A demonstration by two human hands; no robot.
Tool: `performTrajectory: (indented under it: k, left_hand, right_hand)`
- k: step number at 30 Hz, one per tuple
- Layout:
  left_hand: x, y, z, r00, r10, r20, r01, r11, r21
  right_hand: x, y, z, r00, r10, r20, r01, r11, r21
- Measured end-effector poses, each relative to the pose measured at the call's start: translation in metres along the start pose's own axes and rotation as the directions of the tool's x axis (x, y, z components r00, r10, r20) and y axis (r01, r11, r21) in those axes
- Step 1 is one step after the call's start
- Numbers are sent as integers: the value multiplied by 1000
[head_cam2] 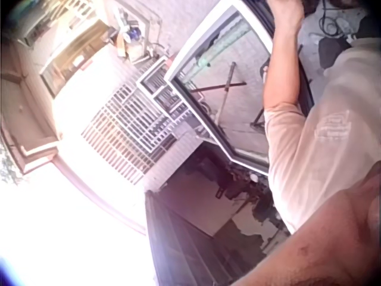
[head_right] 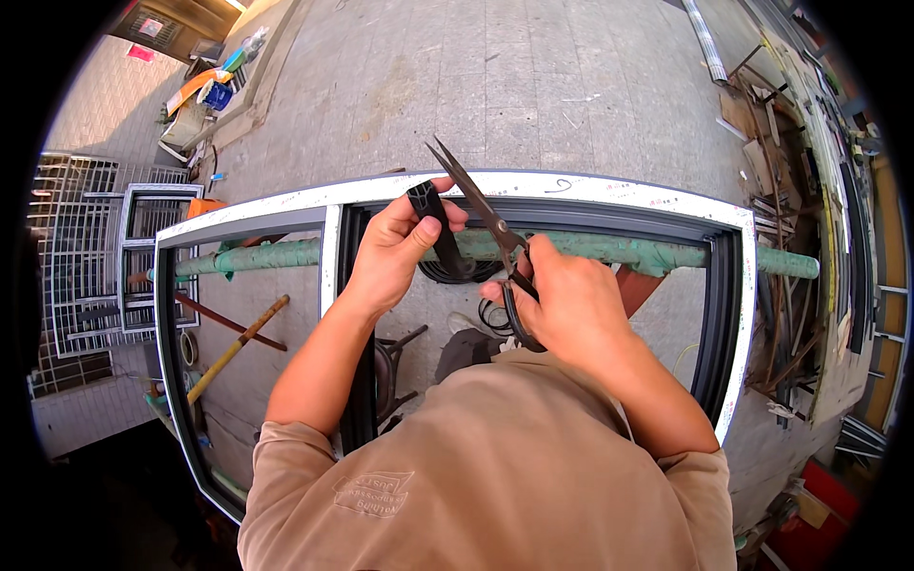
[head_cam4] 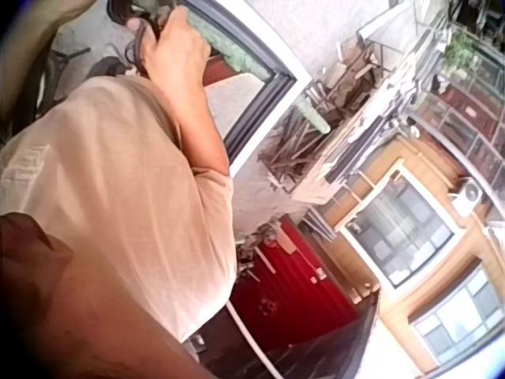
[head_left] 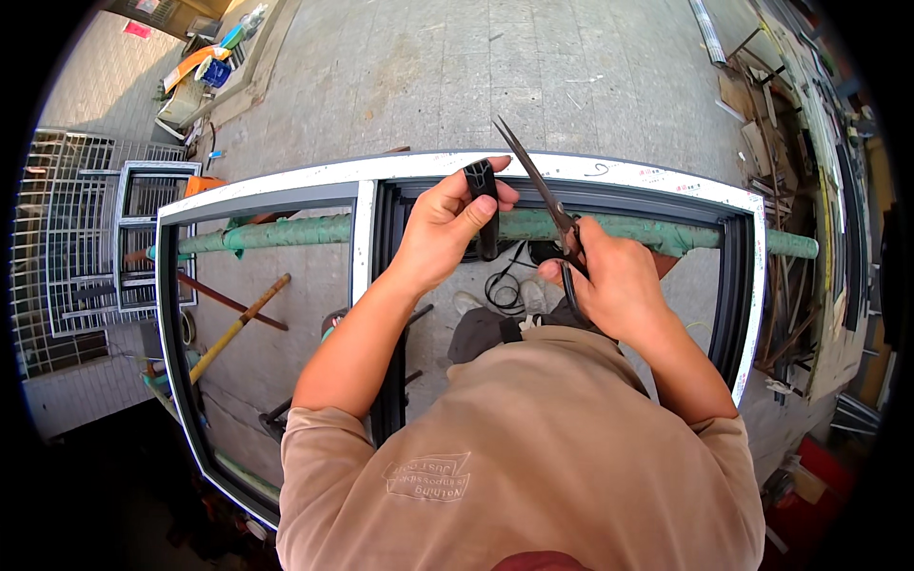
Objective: The person installs a black rubber seal into the frame of a window using shears to cut the rubber strip and pressing it into the groove by hand.
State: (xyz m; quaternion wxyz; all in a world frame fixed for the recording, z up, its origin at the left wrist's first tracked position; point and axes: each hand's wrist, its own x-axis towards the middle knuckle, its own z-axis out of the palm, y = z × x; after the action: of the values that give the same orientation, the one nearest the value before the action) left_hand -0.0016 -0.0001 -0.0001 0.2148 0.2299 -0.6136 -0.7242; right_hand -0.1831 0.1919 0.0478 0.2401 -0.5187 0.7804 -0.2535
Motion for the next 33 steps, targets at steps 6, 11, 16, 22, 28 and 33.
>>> performTrajectory:
  k: [6, 11, 16, 22, 28, 33]
  left_hand:
    - [1, 0, -1, 998, -19, 61, 19, 1000, -9]
    - [5, -1, -5, 996, -70, 47, 76, 990, -122]
    - [3, 0, -4, 996, -64, 69, 71, 992, -103]
    - [-4, 1, -2, 993, -88, 79, 100, 980, -169]
    - [-23, 34, 0, 997, -75, 13, 76, 981, -178]
    - [-62, 69, -13, 978, 76, -194, -130, 950, -285]
  right_hand:
    - [1, 5, -5, 1000, -4, -28, 3, 1000, -14]
    - [2, 12, -5, 999, 17, -51, -16, 1000, 23]
    - [4, 14, -9, 992, -15, -124, 20, 999, 39]
    - [11, 19, -13, 980, 19, -198, 28, 972, 232]
    - [17, 16, -9, 983, 38, -181, 24, 944, 328]
    - [24, 19, -11, 977, 12, -214, 62, 940, 335]
